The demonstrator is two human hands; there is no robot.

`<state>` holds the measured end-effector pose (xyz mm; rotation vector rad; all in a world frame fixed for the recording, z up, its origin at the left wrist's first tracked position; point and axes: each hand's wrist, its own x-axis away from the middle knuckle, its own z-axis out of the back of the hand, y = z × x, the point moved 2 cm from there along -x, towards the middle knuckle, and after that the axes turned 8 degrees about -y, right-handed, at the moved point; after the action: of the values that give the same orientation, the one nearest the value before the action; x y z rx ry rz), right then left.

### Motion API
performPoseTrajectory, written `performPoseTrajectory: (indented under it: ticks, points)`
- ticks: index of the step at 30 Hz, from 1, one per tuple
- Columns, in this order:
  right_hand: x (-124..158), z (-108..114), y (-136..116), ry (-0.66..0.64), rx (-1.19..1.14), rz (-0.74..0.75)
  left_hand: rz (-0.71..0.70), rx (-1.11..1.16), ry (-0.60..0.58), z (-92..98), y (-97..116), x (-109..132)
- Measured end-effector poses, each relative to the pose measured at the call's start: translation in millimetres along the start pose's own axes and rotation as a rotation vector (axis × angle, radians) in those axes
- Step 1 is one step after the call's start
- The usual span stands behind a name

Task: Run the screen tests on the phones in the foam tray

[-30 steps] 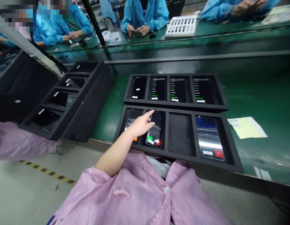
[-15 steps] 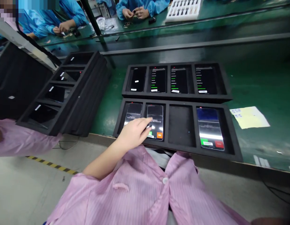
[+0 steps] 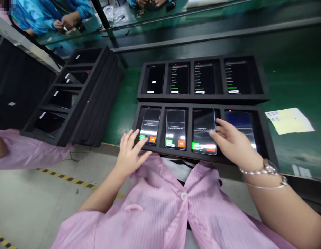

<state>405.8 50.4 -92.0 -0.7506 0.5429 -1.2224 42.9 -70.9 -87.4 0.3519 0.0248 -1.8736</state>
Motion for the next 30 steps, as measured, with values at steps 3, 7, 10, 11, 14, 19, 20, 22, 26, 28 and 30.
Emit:
performPoseTrajectory:
  ticks: [3, 7, 10, 11, 14, 19, 20, 22, 26, 28, 30]
  points:
    - [32, -7, -12, 0.077, 0.262, 0.288, 0.046, -0.023, -0.105, -2.8, -24, 14]
    - [69, -31, -21, 0.089, 0.585, 0.534, 0.030, -0.016, -0.118, -15.7, -31, 21]
    - [79, -42, -20, 0.056, 0.706, 0.489, 0.022, -0.047, -0.107, -20.6, -29, 22]
    - [81, -42, -18, 0.047, 0.710, 0.468, 0.023, -0.050, -0.107, -21.3, -28, 22]
    - [90, -26, -9, 0.090, 0.679, 0.417, 0.049, 0.004, -0.090, -22.8, -28, 24]
    - [115, 10, 24, 0.284, 0.697, 0.303, 0.154, 0.137, -0.063, -26.3, -24, 25]
    - [119, 13, 30, 0.286, 0.719, 0.277, 0.179, 0.153, -0.062, -26.8, -23, 25]
    - [122, 13, 38, 0.252, 0.768, 0.241, 0.218, 0.181, -0.054, -27.7, -22, 26]
    - [119, 9, 41, 0.234, 0.743, 0.220, 0.230, 0.226, -0.061, -28.8, -22, 25]
    - [115, 12, 37, 0.258, 0.679, 0.225, 0.228, 0.229, -0.075, -23.9, -21, 20]
    - [112, 18, 30, 0.274, 0.594, 0.251, 0.227, 0.218, -0.055, -9.8, -18, 13]
